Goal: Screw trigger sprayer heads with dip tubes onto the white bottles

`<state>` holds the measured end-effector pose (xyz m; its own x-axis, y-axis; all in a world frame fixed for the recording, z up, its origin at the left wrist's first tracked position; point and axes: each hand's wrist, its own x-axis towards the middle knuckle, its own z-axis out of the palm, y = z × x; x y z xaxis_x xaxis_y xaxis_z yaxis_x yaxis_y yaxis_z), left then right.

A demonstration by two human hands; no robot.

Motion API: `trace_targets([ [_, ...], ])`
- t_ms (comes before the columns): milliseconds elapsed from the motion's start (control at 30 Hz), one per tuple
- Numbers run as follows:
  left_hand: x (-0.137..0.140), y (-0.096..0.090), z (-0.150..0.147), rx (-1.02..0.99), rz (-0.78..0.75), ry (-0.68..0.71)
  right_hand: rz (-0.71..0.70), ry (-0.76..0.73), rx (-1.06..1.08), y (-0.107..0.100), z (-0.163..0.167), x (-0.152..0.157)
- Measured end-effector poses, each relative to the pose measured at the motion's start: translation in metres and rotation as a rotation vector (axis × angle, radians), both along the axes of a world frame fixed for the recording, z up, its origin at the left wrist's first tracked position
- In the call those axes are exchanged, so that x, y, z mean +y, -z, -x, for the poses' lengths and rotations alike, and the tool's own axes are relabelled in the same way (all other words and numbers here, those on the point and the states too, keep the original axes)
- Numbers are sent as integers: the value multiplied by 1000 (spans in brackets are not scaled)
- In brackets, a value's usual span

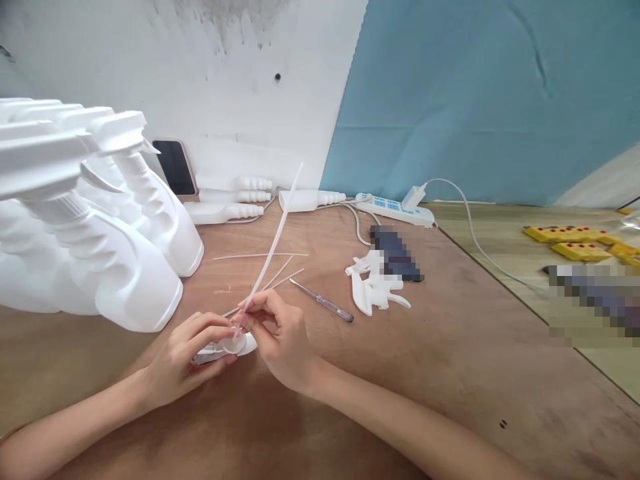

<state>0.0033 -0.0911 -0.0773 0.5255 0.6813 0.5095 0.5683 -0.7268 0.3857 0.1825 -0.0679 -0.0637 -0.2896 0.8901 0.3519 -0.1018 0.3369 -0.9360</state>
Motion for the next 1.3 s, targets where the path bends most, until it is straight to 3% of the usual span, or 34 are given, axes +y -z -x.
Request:
trace_targets([
  [233,0,-1,0,-13,6,13,-405,97,-232,2,-1,-4],
  [333,-1,-1,0,-16,26,15,-509,124,-285,3,1,-6],
  [733,-3,-2,-3,-38,41,7,-627,150,-225,17,2,-3],
  [1067,-3,-4,-4,-23,45,-15,-612,164,-273,10,4,-10],
  [1300,-4,-4,-4,-41,25,-1,-623,183,-282,17,5,-10],
])
